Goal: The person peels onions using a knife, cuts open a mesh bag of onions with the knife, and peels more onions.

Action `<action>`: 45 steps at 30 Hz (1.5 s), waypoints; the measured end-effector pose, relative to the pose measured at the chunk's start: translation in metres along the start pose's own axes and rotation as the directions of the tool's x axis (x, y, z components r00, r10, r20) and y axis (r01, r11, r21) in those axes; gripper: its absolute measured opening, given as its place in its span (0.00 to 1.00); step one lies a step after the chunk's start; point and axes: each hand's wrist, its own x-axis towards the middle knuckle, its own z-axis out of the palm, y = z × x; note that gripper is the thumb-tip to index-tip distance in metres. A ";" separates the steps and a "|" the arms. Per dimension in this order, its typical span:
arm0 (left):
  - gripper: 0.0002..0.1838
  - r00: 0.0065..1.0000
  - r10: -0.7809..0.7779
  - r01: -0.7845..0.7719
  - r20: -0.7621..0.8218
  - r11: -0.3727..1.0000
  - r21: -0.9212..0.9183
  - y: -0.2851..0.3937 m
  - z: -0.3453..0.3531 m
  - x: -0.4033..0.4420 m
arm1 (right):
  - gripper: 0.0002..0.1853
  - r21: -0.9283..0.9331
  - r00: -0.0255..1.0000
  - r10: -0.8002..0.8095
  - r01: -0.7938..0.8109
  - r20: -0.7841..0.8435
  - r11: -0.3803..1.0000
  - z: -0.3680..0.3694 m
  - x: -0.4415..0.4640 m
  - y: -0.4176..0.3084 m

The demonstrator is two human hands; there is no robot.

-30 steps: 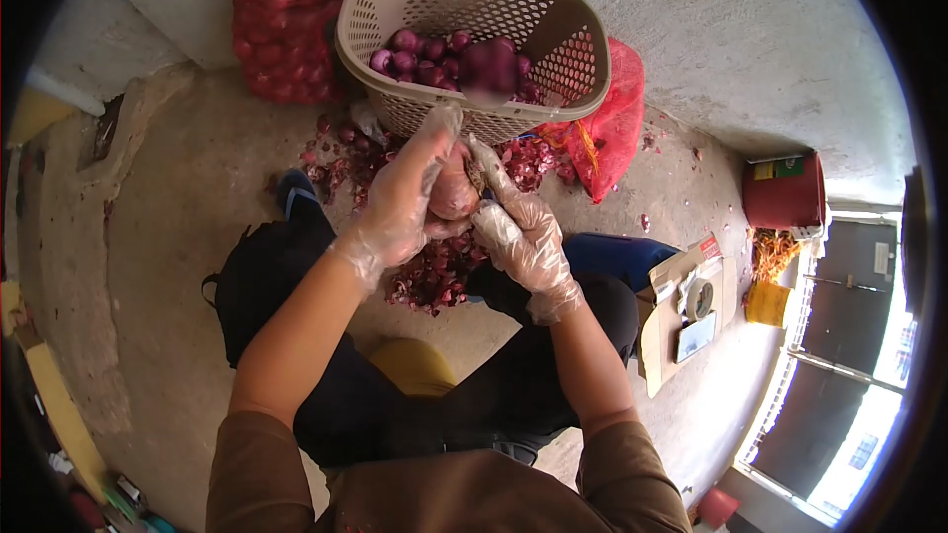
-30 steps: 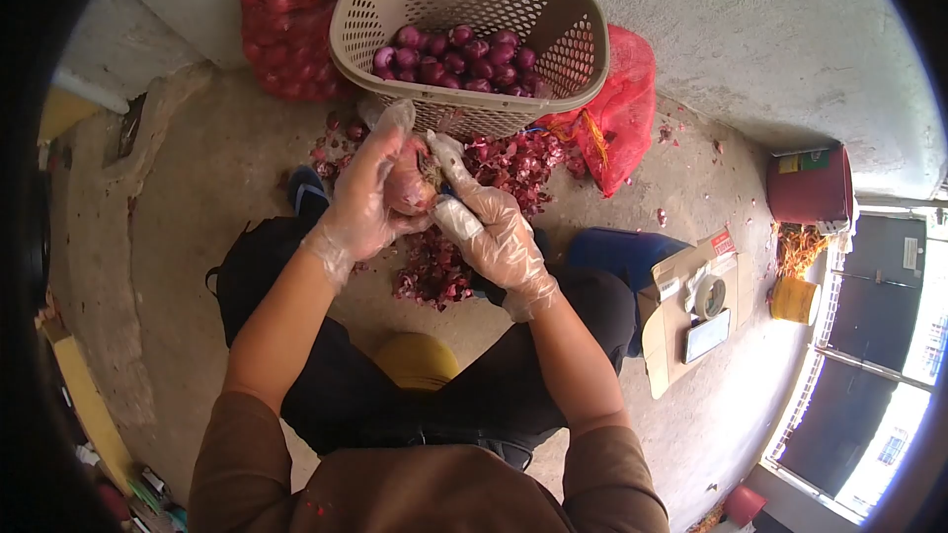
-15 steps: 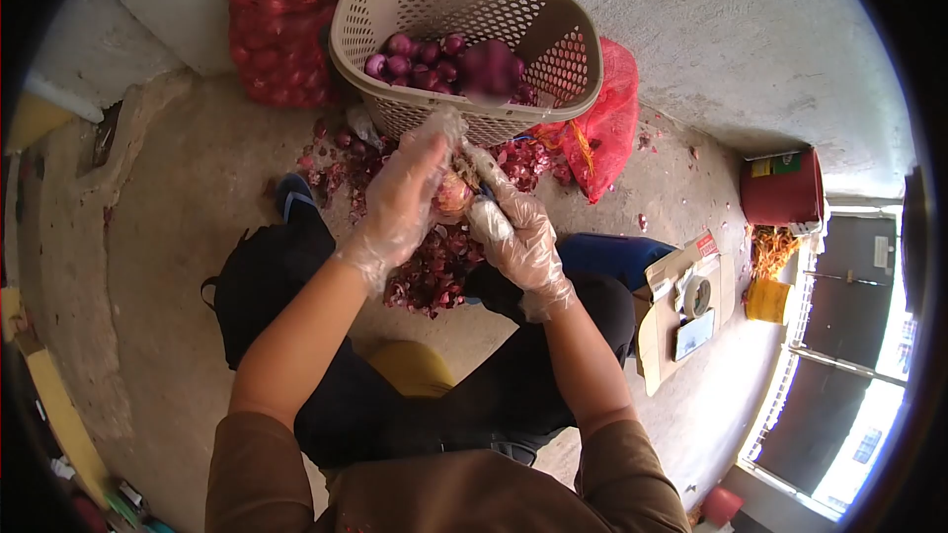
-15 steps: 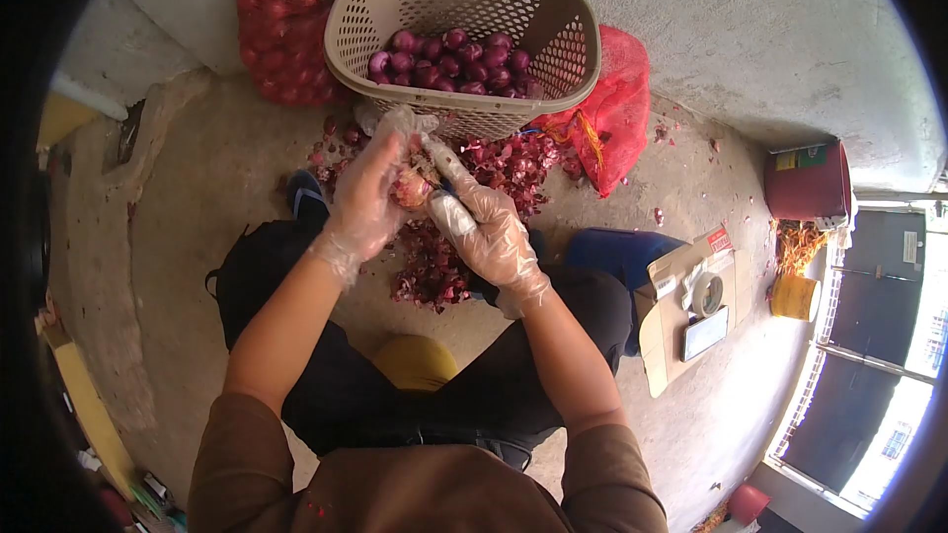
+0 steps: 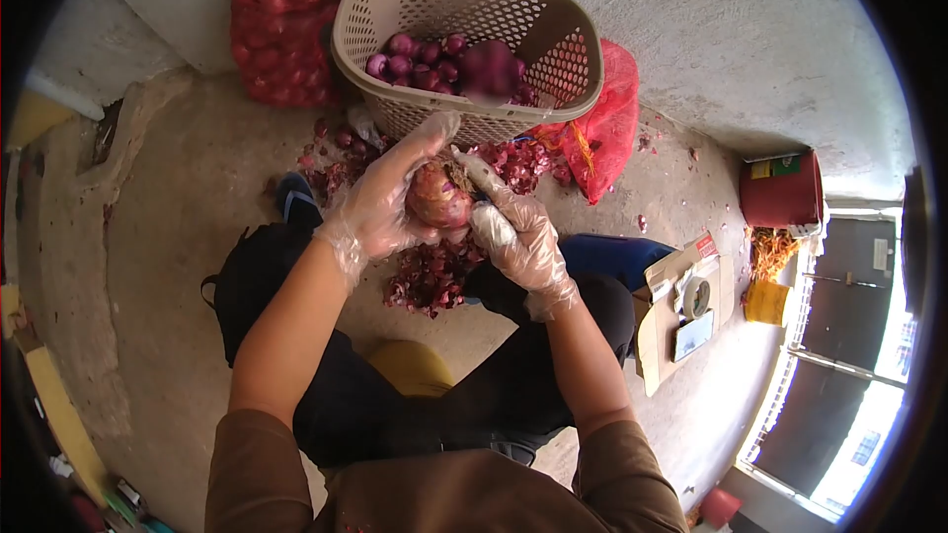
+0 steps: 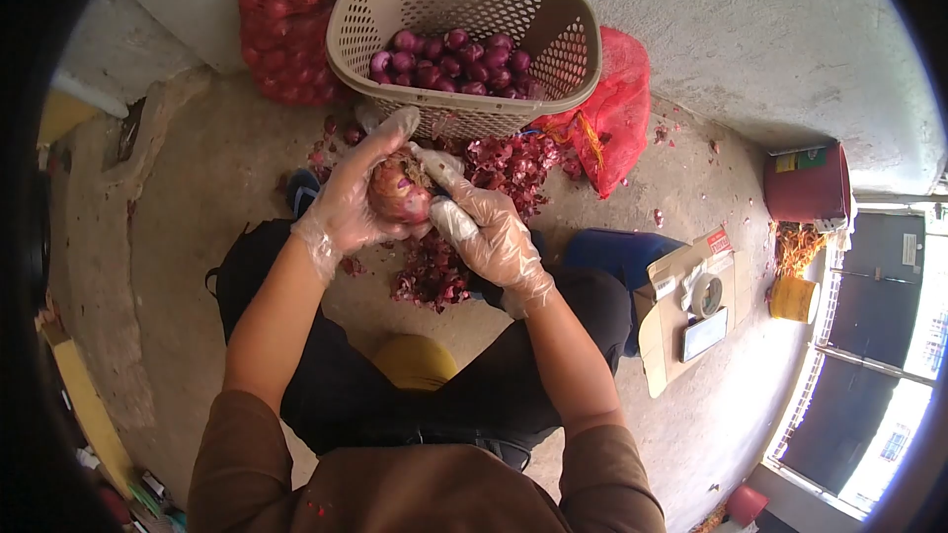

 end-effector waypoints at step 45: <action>0.29 0.984 0.157 -0.145 -0.080 0.980 0.136 -0.002 -0.009 -0.001 | 0.29 0.538 0.958 0.024 0.139 -0.285 0.832 -0.012 0.006 -0.004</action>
